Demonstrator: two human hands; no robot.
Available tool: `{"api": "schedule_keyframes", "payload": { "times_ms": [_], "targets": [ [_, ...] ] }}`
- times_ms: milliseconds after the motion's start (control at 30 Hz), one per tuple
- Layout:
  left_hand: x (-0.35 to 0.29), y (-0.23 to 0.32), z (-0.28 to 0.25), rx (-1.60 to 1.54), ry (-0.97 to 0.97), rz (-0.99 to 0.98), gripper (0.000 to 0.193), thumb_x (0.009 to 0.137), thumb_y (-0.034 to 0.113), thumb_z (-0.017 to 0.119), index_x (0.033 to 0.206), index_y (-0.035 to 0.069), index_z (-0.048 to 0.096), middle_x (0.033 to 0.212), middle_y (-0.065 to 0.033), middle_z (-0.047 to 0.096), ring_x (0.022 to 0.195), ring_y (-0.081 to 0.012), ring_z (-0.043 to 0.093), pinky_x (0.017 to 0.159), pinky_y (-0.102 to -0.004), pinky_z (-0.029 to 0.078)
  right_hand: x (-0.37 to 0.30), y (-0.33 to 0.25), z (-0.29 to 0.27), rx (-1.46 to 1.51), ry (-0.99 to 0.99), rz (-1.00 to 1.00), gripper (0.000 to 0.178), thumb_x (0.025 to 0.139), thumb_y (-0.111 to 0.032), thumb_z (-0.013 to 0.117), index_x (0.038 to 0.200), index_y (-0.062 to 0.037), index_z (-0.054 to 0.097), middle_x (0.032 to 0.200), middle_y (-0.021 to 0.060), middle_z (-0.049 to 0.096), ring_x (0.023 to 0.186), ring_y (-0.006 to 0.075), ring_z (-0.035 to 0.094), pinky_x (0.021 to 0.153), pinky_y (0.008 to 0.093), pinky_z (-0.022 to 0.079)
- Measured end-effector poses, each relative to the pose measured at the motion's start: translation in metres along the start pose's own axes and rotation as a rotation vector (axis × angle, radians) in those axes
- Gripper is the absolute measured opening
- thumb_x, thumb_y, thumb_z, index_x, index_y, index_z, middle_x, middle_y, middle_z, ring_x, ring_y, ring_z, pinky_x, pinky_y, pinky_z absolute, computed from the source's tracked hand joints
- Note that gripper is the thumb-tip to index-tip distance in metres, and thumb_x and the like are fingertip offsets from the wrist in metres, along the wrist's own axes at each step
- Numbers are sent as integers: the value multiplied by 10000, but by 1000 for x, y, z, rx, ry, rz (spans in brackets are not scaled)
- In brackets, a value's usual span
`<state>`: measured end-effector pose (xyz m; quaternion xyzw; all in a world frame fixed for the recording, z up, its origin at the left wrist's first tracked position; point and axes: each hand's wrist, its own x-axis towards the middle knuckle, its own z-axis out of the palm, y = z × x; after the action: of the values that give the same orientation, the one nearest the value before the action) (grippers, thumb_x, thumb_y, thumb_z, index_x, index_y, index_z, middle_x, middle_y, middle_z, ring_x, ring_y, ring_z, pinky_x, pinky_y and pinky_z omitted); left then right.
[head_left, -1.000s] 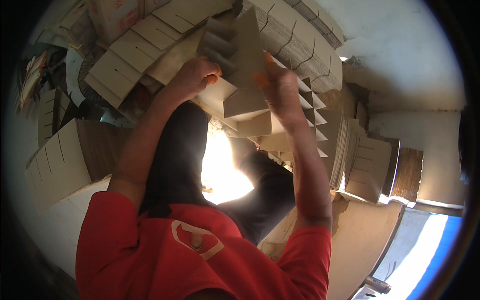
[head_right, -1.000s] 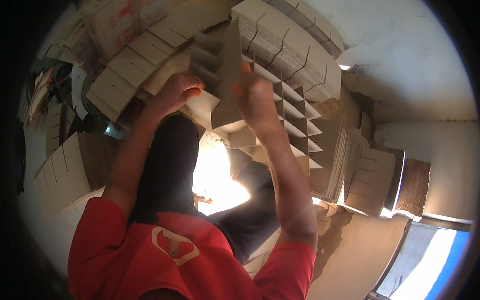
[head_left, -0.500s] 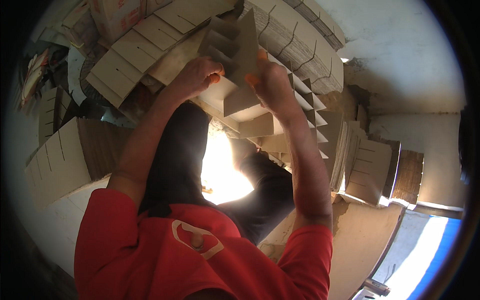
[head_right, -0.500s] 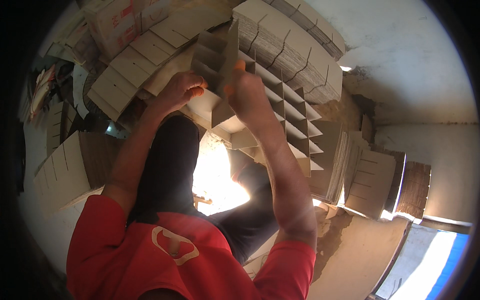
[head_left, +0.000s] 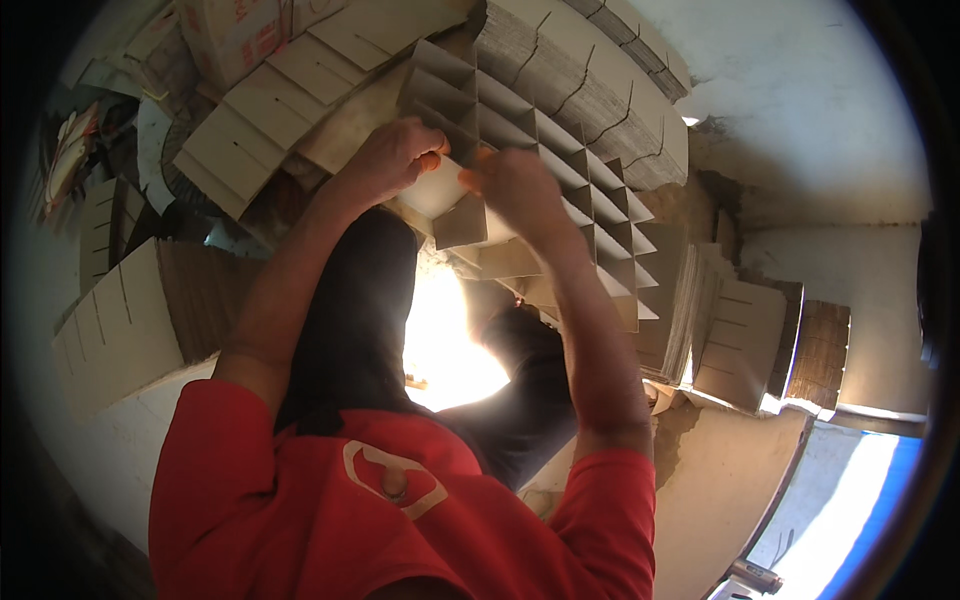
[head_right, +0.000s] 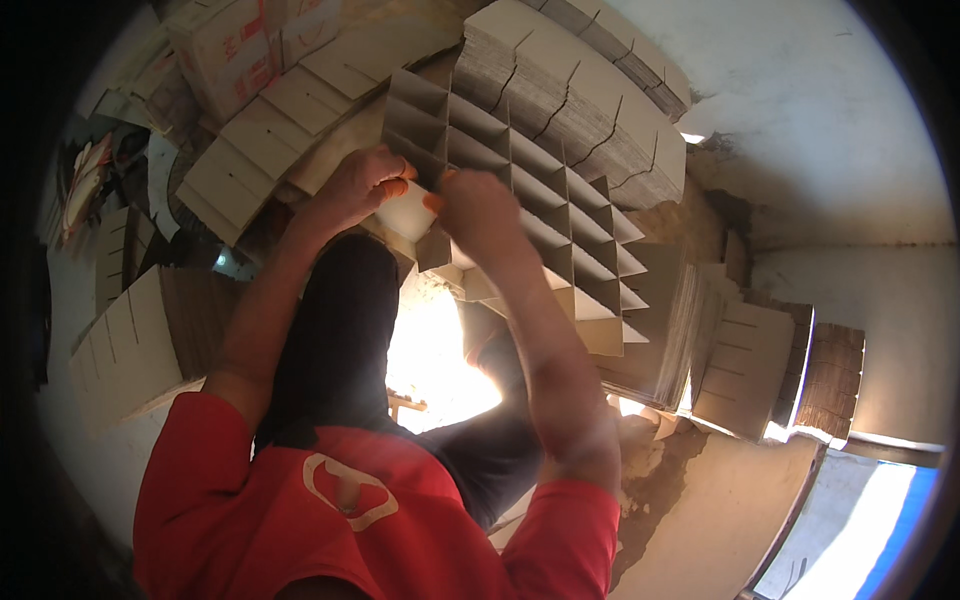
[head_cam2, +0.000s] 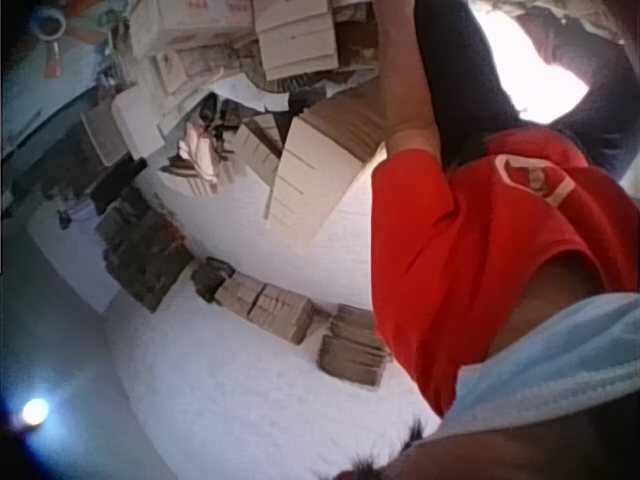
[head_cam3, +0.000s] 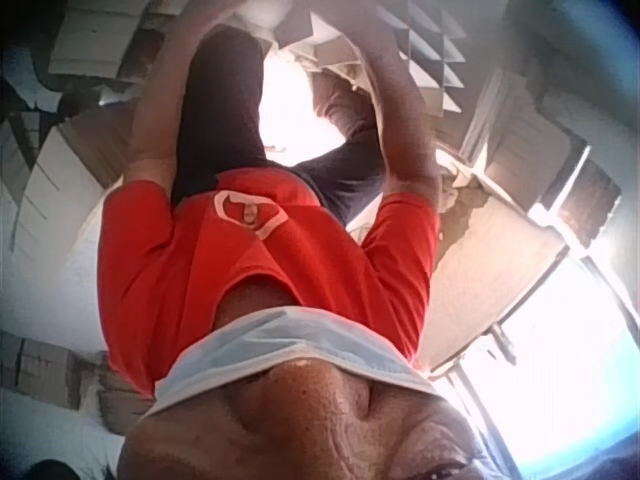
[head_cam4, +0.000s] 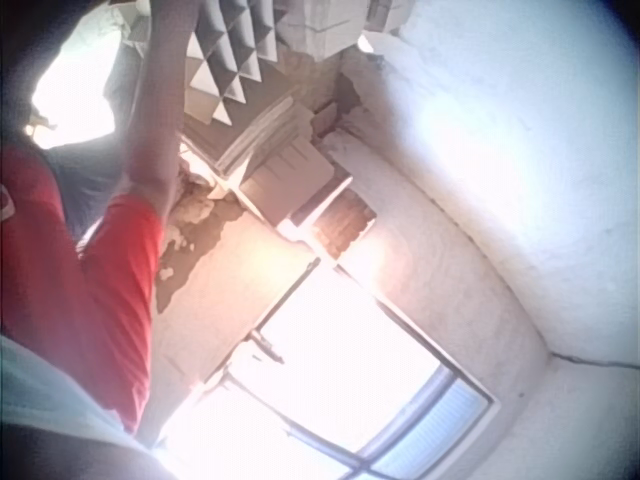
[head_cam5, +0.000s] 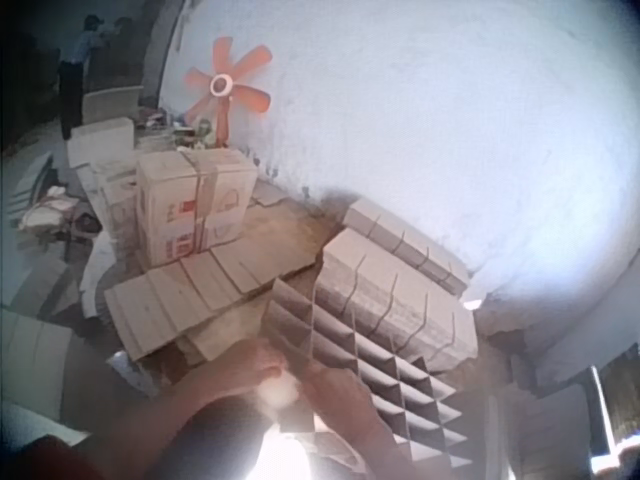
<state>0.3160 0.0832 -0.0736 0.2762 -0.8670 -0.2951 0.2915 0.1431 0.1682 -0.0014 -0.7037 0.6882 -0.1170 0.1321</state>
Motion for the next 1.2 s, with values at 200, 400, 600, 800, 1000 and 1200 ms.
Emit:
{"api": "schedule_keyframes", "payload": {
  "times_ms": [200, 400, 600, 800, 1000, 1200],
  "targets": [
    [5, 32, 1, 198, 128, 266, 638, 665, 16, 747, 1266, 52, 534, 1236, -88, 566, 1218, -289, 457, 982, -380, 415, -14, 115, -26, -492, 573, 340, 685, 842, -622, 554, 1115, 6, 567, 880, 226, 651, 1008, 344, 617, 742, 454, 511],
    [52, 16, 20, 380, 88, 434, 716, 637, 21, 754, 1303, 45, 492, 1302, -77, 528, 1285, -295, 399, 1033, -388, 376, -59, 159, -29, 152, 167, 367, 674, 844, -604, 581, 1169, -17, 529, 882, 224, 653, 917, 372, 636, 717, 421, 492],
    [99, 41, 12, 522, -569, 288, 528, 635, -33, 704, 1149, 40, 606, 1150, -96, 613, 1091, -271, 533, 903, -367, 458, -97, 80, 11, -25, 62, 118, 300, 820, -185, 676, 1036, -10, 561, 759, 180, 646, 695, 381, 654, 597, 448, 496],
    [65, 57, -56, 381, 181, 595, 487, 616, -65, 658, 1092, 35, 634, 955, -115, 626, 894, -253, 567, 758, -359, 494, -86, 16, -89, -804, 689, -84, 380, 842, -45, 605, 1219, -49, 559, 1073, 117, 638, 1031, 278, 609, 881, 419, 463],
    [79, -18, -75, 1039, 466, 82, 388, 808, 28, 569, 1194, 7, 543, 1100, -94, 582, 990, -229, 562, 740, -349, 514, -102, 51, -97, -784, 858, -51, 328, 888, -146, 631, 1204, -77, 573, 1207, 102, 580, 1168, 281, 531, 1006, 488, 363],
    [80, -136, -48, 1064, 201, -279, 143, 904, 80, 486, 1003, 40, 581, 956, -149, 629, 859, -327, 643, 726, -421, 533, -187, 162, -50, -806, 656, 319, 354, 883, -203, 621, 1204, -70, 557, 1180, 93, 551, 1133, 276, 508, 944, 478, 383]
  ]
}}
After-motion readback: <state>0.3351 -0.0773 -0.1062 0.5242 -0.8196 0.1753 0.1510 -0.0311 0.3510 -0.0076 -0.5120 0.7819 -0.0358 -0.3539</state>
